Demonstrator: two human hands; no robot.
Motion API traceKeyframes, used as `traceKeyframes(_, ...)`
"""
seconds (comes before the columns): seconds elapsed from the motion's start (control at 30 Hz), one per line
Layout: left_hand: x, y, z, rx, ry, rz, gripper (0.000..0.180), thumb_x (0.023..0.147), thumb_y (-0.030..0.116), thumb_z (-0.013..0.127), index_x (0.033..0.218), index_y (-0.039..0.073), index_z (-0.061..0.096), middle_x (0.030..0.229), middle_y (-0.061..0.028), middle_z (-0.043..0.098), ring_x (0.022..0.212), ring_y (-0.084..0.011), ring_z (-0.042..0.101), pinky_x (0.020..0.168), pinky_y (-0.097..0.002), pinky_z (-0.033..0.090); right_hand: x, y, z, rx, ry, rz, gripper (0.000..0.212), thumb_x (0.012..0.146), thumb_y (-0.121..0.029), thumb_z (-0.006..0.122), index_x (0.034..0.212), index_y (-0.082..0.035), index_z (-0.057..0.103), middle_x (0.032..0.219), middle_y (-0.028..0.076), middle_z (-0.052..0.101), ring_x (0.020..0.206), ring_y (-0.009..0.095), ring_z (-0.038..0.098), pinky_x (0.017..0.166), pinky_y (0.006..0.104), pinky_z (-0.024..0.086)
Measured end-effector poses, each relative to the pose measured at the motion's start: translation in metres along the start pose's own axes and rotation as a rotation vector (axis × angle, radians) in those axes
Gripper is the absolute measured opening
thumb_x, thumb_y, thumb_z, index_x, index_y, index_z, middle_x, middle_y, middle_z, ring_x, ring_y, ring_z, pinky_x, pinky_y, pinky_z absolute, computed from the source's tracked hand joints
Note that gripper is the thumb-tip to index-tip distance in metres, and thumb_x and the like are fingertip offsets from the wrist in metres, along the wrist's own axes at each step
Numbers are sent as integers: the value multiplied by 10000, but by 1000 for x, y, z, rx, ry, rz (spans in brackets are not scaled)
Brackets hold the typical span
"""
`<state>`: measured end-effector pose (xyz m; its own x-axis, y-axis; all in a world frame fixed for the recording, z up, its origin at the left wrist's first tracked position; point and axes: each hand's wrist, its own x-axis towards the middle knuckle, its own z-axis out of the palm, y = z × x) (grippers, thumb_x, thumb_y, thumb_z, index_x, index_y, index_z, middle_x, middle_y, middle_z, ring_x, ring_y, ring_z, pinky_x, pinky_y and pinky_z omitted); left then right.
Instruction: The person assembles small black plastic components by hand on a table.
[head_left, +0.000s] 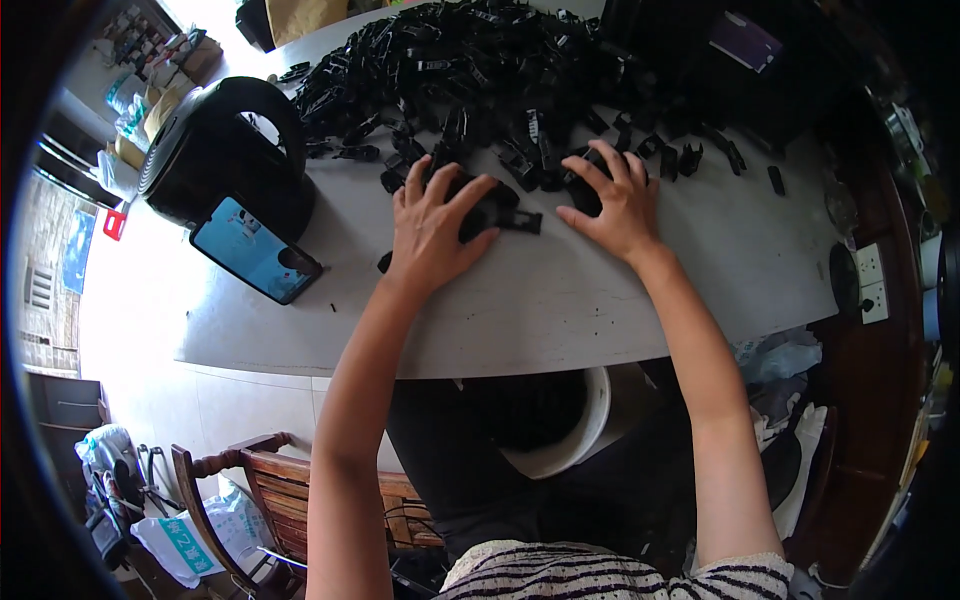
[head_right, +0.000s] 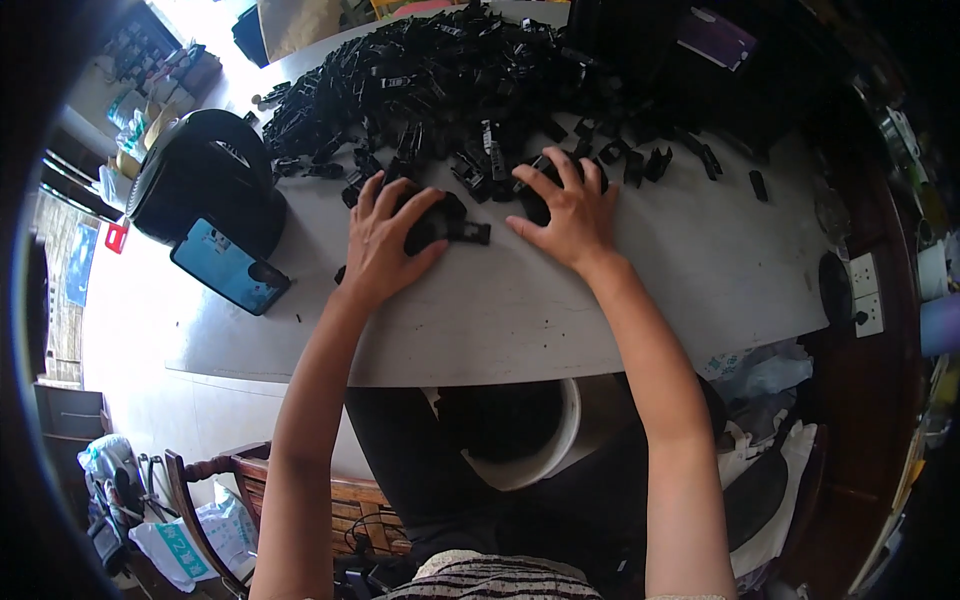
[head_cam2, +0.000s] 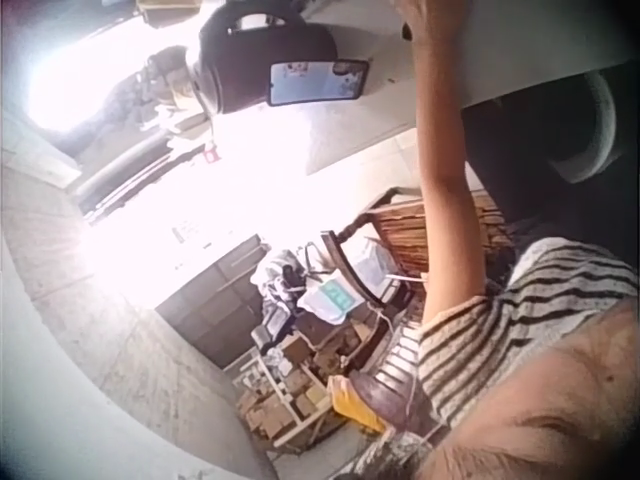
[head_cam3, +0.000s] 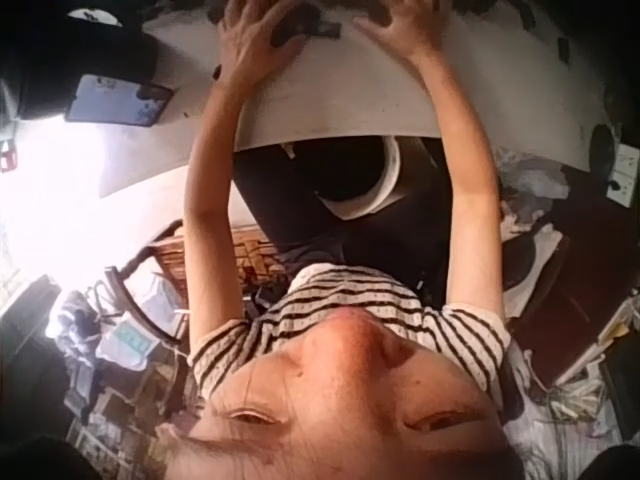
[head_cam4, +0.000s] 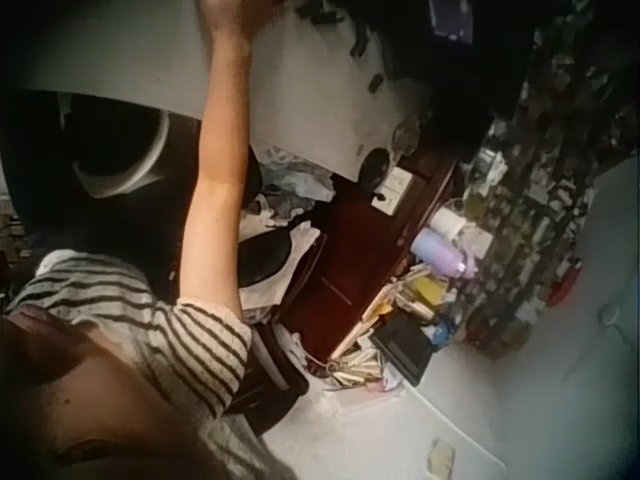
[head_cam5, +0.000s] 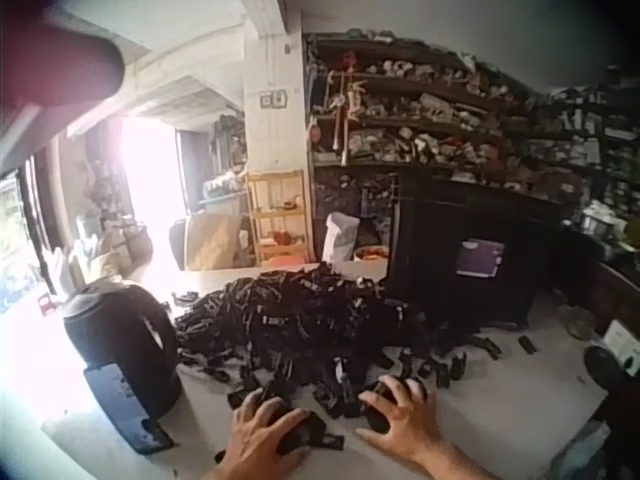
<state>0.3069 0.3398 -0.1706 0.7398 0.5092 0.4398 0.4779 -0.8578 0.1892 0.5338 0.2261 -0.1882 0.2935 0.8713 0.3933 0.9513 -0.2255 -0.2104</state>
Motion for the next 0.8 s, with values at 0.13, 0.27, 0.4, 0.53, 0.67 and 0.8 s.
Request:
traceKeyframes(0.13, -28, 29, -10, -42, -25, 58, 568, 687, 314, 733, 1226, 285, 554, 1239, -104, 473, 1268, -406, 328, 972, -521, 314, -37, -18, -19, -11, -14, -53, 569, 689, -440, 725, 1216, -316, 552, 1376, 39, 408, 1227, 367, 373, 943, 520, 332)
traceKeyframes(0.27, -55, 50, -24, -69, -116, 70, 568, 716, 311, 727, 1251, 299, 537, 1267, -100, 450, 1291, -407, 302, 989, -525, 297, -68, -34, -33, 80, -26, -94, 570, 690, -393, 753, 1219, -324, 551, 1371, 64, 400, 1234, 384, 348, 952, 549, 301)
traceKeyframes(0.4, -60, 58, -34, -88, -141, 34, 563, 729, 277, 723, 1263, 280, 544, 1293, -102, 436, 1327, -404, 267, 1061, -510, 253, -81, -36, -43, 121, -56, -127, 658, 702, -393, 751, 1307, -349, 497, 1429, 95, 353, 1260, 422, 315, 982, 585, 270)
traceKeyframes(0.53, -51, 69, -39, -68, -82, 44, 564, 729, 253, 707, 1264, 279, 531, 1282, -108, 445, 1305, -374, 309, 1018, -572, 269, -89, -54, -70, -9, 78, -133, 664, 691, -372, 758, 1293, -223, 520, 1355, 130, 420, 1238, 403, 355, 967, 567, 298)
traceKeyframes(0.67, -39, 80, -27, 2, -36, 271, 400, 711, 124, 627, 1110, 132, 619, 1147, -90, 521, 1171, -255, 456, 1006, -478, 322, -107, -94, -68, 202, -39, -276, 385, 655, -144, 742, 973, 9, 587, 1016, 138, 562, 979, 318, 532, 839, 407, 433)
traceKeyframes(0.8, -29, 83, -22, 24, -185, 315, 173, 710, 104, 595, 874, 83, 645, 941, -25, 520, 956, -184, 506, 849, -298, 400, -111, -99, -56, 43, -91, -229, 161, 747, -45, 619, 897, -14, 570, 913, 109, 545, 883, 240, 552, 729, 327, 485)
